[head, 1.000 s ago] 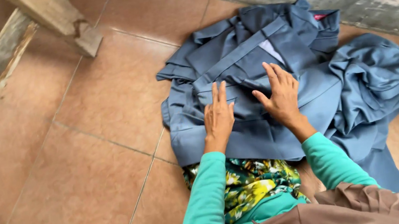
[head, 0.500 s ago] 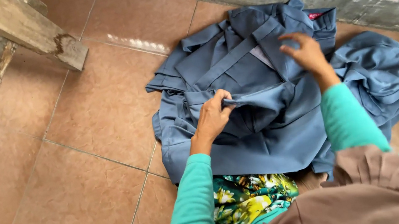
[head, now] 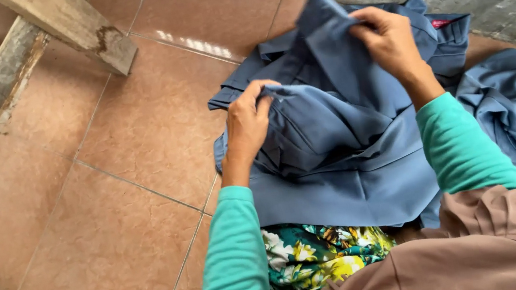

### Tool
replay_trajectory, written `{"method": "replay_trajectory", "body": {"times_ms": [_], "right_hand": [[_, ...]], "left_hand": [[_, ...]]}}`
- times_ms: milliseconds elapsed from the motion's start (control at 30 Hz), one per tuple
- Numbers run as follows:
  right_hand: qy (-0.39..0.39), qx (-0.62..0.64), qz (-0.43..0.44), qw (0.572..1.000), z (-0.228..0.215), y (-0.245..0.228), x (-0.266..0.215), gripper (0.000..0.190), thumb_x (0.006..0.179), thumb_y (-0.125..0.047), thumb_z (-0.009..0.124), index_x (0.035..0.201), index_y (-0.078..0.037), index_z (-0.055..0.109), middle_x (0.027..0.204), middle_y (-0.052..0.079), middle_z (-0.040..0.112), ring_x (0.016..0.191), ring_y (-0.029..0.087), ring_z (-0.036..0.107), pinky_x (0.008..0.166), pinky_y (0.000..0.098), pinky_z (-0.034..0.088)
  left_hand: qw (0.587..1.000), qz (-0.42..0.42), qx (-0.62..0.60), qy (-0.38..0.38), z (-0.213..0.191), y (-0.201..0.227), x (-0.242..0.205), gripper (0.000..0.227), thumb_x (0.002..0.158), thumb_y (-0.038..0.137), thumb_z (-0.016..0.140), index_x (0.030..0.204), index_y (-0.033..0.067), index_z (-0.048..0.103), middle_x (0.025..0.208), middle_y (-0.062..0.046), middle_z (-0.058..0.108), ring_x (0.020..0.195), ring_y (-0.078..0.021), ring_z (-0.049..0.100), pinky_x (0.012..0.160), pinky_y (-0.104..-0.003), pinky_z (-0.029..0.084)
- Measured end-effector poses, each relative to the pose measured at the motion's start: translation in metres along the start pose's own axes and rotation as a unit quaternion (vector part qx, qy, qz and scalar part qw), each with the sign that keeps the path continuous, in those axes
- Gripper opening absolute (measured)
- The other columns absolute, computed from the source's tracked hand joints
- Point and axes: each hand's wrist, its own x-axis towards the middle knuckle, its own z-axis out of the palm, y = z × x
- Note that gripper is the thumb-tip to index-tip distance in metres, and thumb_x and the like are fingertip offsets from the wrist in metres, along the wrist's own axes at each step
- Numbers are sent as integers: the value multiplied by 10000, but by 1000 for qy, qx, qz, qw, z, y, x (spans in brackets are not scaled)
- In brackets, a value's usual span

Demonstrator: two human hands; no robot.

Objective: Folding multiple pairs of trousers into neat rectangles on the floor.

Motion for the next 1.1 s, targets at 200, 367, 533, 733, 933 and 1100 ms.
{"method": "replay_trajectory", "body": {"times_ms": [200, 367, 533, 733, 933, 1100], "right_hand": [[-250, -98, -143, 953, 82, -96, -8, 259, 970, -137, 678, 1224, -167, 718, 1172, 35, 771, 1049, 224, 736, 855, 349, 532], [-284, -84, -148, 944, 98, -132, -10, 277, 995, -118, 662, 1257, -207, 677, 1115, -1, 752, 938, 182, 701, 782, 348, 498], [-284, -260, -221, 896, 90, -89, -16, 314, 1023, -72, 540, 1196, -313, 645, 1071, -5, 613, 723, 295, 645, 504, 440, 424], [-143, -528, -235, 803, 93, 36, -19, 395, 897, -157, 579, 1170, -373, 764, 974, -40, 626, 835, 215, 679, 490, 385, 544], [-102, -394, -229, 884, 119, 2, -55, 317, 1030, -420, 635, 946, -157, 790, 1082, 64, 674, 838, 328, 690, 581, 471, 515], [-251, -282, -191, 906, 152, -30, -124, 473, 874, -587, 699, 933, -129, 800, 1160, 72, 677, 977, 313, 667, 702, 487, 526]], "left_hand": [[993, -25, 111, -36, -45, -4, 11, 826, 958, 125, 643, 1591, 412, 196, 1169, -259, 740, 1200, -390, 680, 891, -493, 521], [986, -36, 161, -18, -71, -54, 11, 481, 868, 94, 636, 1304, 285, 569, 1027, -164, 746, 972, -411, 680, 778, -491, 504], [975, -44, 192, 107, -127, -86, 5, 349, 864, 28, 607, 1093, 289, 644, 915, -142, 752, 858, -451, 687, 701, -533, 489], [979, -19, 164, 120, -206, -80, -21, 341, 886, -65, 546, 1120, 150, 669, 1080, -63, 769, 990, -311, 713, 837, -387, 508], [978, -67, 154, 124, -234, -91, -38, 318, 896, -65, 506, 1096, 137, 650, 1010, -89, 708, 941, -282, 650, 785, -400, 493], [968, -101, 183, 141, -250, -124, -51, 349, 863, -86, 499, 1087, 123, 667, 1032, -122, 723, 972, -317, 663, 782, -429, 516]]}}
